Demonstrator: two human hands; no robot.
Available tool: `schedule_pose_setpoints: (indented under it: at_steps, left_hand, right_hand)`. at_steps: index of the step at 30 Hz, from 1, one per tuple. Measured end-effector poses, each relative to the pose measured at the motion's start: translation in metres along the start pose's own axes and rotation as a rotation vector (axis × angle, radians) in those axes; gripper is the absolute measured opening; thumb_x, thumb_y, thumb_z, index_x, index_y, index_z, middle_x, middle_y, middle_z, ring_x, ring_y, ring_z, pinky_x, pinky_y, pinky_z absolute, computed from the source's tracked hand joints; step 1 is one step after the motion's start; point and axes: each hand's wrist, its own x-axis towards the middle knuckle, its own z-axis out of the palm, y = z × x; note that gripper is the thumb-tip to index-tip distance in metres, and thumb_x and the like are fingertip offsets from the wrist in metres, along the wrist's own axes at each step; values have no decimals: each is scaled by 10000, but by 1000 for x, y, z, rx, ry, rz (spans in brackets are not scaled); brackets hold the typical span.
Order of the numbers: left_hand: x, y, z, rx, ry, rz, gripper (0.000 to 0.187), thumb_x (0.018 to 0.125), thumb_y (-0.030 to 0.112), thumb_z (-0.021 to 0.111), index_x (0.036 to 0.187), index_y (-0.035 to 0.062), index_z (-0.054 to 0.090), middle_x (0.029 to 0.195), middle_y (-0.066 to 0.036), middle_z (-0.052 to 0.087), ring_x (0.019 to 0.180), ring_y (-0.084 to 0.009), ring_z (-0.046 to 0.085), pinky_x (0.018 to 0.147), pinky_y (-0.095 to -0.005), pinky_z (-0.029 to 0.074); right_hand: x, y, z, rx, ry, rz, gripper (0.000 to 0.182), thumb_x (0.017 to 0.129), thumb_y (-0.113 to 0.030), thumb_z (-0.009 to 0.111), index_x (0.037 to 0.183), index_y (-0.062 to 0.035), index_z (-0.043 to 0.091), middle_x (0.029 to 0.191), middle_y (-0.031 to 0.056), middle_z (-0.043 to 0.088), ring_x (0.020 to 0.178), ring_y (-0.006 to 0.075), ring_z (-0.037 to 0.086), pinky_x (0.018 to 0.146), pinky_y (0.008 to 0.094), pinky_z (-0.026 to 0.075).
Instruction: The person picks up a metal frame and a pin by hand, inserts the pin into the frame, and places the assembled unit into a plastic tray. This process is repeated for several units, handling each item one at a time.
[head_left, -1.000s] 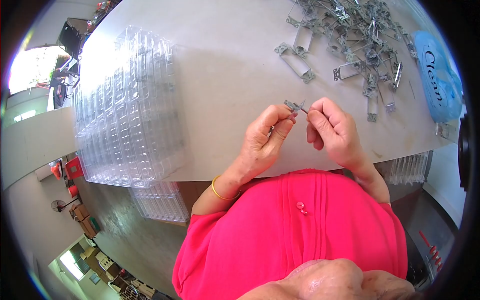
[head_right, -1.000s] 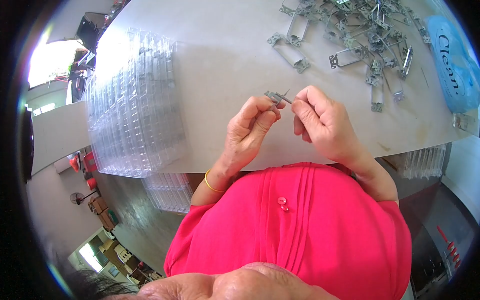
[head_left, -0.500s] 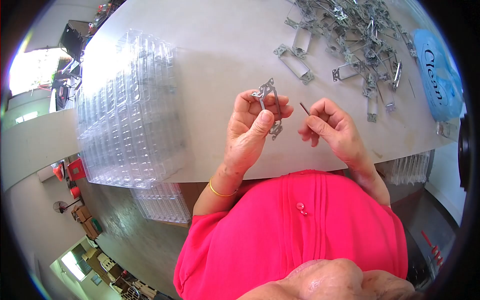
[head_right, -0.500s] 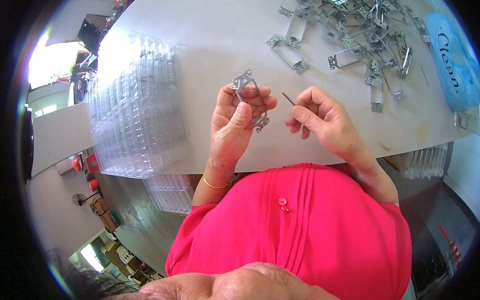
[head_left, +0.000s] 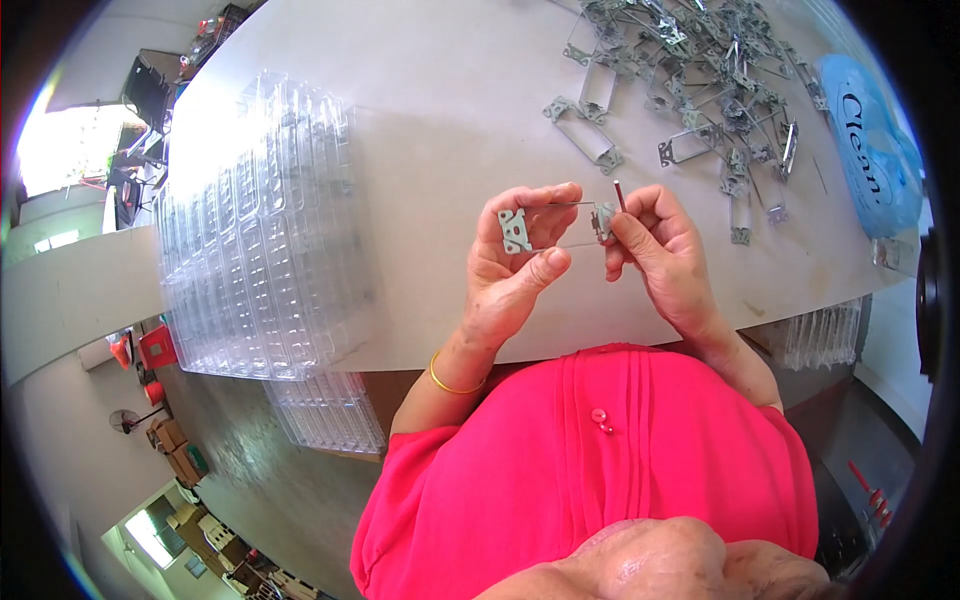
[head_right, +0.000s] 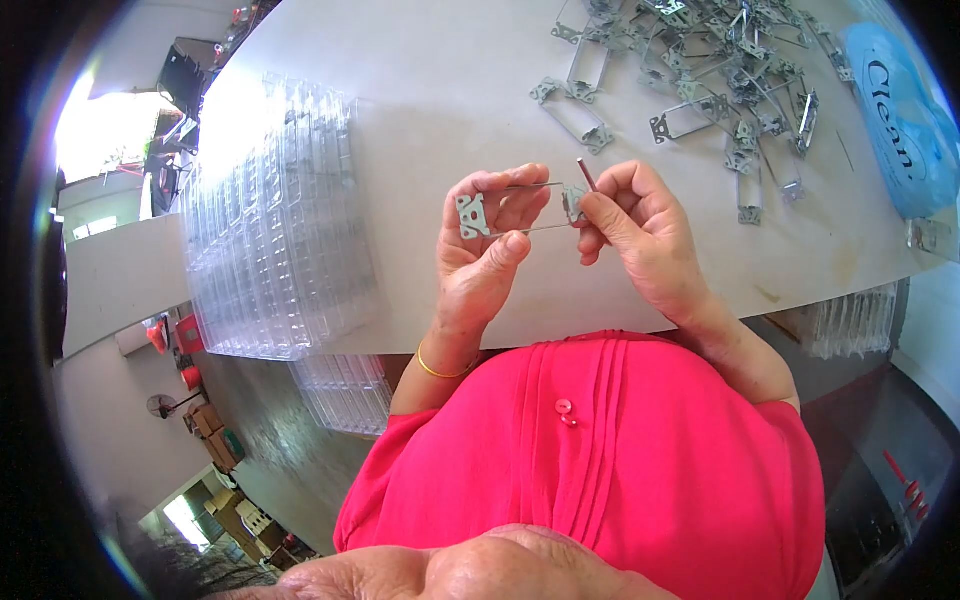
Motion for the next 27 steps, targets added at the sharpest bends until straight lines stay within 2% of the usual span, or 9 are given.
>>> schedule_pose_setpoints:
  at_steps: [5, 7, 8, 10, 15, 20, 22, 25, 27]
  left_hand:
    - [-4, 15, 7, -5, -13, -46, 480, 975, 142, 648, 1376, 0, 426, 1448, -249, 498, 1382, -359, 479, 1177, -503, 356]
    - [-4, 20, 1, 68, -13, -125, 406, 1032, 274, 563, 1294, -24, 478, 1342, -273, 587, 1284, -369, 574, 1114, -481, 423]
    - [-4, 25, -2, 68, -11, -125, 406, 1032, 274, 563, 1294, -24, 478, 1342, -273, 587, 1284, -369, 574, 1114, -481, 423]
    - [-2, 37, -5, 315, -7, -348, 370, 1065, 335, 487, 1167, -18, 528, 1194, -273, 666, 1143, -361, 664, 1006, -448, 495]
    - [-1, 34, 4, 160, -81, -442, 354, 1080, 336, 450, 992, 5, 539, 1056, -276, 686, 965, -336, 715, 842, -408, 550]
    - [-2, 32, -4, -43, -179, -581, 358, 1082, 327, 448, 938, 10, 532, 1002, -272, 677, 784, -277, 702, 713, -370, 549]
    - [-5, 29, -2, 13, -126, -487, 341, 1073, 323, 479, 951, 11, 542, 1025, -270, 677, 708, -216, 647, 654, -326, 510]
    - [-6, 29, 2, 71, -45, -408, 318, 1064, 316, 504, 993, 11, 558, 1059, -262, 676, 701, -182, 606, 621, -292, 470]
    - [-6, 30, -1, 121, -39, -406, 305, 1059, 314, 518, 1036, 14, 562, 1082, -257, 675, 723, -177, 606, 621, -286, 465]
  right_hand:
    - [-1, -6, -5, -207, 15, -185, 103, 1007, -62, 618, 1029, -49, 518, 871, 48, 632, 696, 86, 600, 629, 249, 516]
    - [-3, -10, -8, -279, 5, -234, 109, 1001, -39, 620, 1027, -44, 514, 864, 41, 624, 691, 82, 592, 623, 241, 507]
    - [-4, -12, -9, -341, -36, -271, 115, 993, -19, 623, 1027, -40, 515, 865, 39, 619, 692, 81, 590, 621, 237, 503]
    - [-6, -16, -11, -402, -79, -306, 124, 985, 2, 626, 1027, -36, 515, 866, 37, 614, 692, 79, 587, 618, 234, 500]
    - [-6, -18, -10, -505, -199, -399, 136, 967, 50, 624, 1029, -24, 527, 890, 45, 616, 709, 84, 602, 623, 239, 509]
    - [-4, -19, -9, -521, -171, -365, 103, 983, 33, 606, 1036, -20, 536, 872, 50, 628, 704, 82, 599, 627, 245, 510]
    - [-3, -19, -9, -529, -148, -361, 76, 995, 16, 596, 1038, -20, 544, 862, 51, 632, 697, 80, 598, 623, 247, 509]
    - [-6, -27, -10, -625, -32, -354, 35, 1021, -44, 577, 1041, -21, 560, 826, 45, 631, 682, 73, 595, 619, 246, 504]
    - [-12, -37, -11, -563, -124, -119, 96, 1037, -115, 581, 1055, -26, 549, 799, 29, 616, 693, 62, 563, 640, 222, 485]
